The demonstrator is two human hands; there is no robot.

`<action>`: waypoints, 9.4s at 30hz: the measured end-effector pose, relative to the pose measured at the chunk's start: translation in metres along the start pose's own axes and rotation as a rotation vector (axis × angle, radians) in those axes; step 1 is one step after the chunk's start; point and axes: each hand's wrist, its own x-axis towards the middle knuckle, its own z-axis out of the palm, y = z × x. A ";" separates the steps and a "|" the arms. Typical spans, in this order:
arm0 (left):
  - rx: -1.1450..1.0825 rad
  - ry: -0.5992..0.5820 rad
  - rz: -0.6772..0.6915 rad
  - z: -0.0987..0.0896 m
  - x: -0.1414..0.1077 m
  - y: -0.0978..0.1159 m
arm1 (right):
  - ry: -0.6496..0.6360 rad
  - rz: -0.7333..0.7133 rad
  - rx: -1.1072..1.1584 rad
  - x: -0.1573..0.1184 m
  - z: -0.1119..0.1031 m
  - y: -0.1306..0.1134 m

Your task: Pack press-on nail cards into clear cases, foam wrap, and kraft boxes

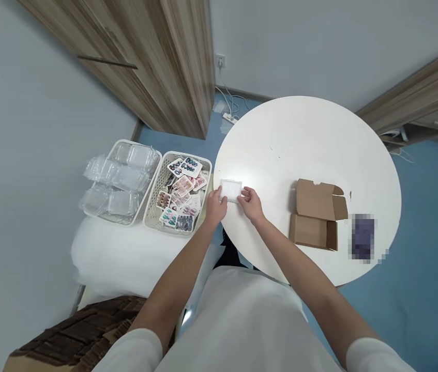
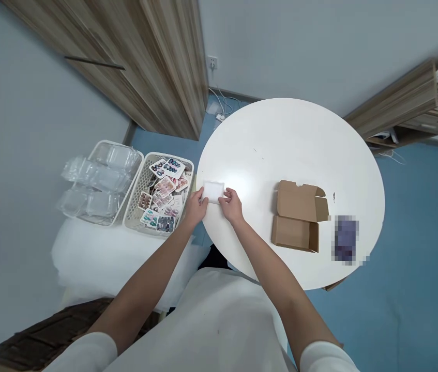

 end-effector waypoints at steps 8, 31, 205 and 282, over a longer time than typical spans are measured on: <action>-0.162 0.014 -0.100 0.006 -0.011 -0.003 | 0.005 0.019 -0.023 -0.002 -0.002 0.007; -0.081 -0.332 0.071 0.179 -0.143 0.120 | 0.092 -0.170 -0.306 -0.091 -0.255 0.075; 0.373 -0.253 0.466 0.130 -0.121 0.106 | -0.088 -0.162 -0.240 -0.115 -0.288 0.053; 0.147 -0.463 0.147 0.128 -0.167 0.021 | 0.316 0.080 -0.142 -0.182 -0.190 0.153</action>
